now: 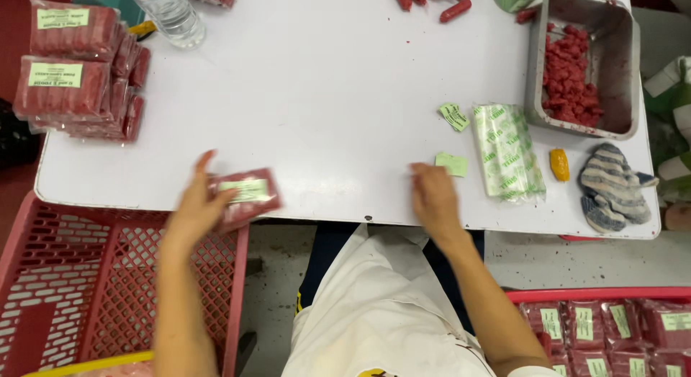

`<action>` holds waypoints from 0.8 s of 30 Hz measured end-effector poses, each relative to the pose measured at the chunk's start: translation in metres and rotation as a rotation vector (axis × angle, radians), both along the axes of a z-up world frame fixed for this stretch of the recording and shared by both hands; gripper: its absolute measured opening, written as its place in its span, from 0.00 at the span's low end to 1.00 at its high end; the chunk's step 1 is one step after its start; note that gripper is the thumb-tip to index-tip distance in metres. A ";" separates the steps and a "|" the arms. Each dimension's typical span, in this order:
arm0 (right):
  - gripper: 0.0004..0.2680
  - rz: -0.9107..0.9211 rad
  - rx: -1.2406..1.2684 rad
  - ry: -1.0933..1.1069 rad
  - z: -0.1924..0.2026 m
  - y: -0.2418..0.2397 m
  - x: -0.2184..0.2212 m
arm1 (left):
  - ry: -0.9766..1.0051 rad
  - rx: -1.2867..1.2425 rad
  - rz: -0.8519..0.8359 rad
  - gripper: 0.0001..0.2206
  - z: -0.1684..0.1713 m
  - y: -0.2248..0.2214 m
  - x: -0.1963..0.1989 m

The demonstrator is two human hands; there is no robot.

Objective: The person packs hotdogs into plastic bags by hand, applies adhesive labels to the bags, and places the finished packs into a red plastic crate.

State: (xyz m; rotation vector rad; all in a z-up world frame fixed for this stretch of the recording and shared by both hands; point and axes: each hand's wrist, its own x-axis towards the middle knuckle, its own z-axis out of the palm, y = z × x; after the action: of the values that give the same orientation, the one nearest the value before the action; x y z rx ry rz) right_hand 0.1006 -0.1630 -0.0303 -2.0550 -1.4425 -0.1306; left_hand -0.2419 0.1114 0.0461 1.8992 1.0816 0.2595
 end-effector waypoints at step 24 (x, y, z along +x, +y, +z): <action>0.06 -0.250 -0.186 -0.569 -0.069 0.066 0.172 | 0.337 1.019 0.199 0.19 -0.102 0.118 -0.139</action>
State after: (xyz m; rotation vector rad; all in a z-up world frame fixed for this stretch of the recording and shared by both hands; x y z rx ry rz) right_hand 0.2725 -0.0969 -0.0994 -2.4730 -1.5496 -0.7624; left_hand -0.3812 0.2290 -0.0559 2.7955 1.5376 0.7275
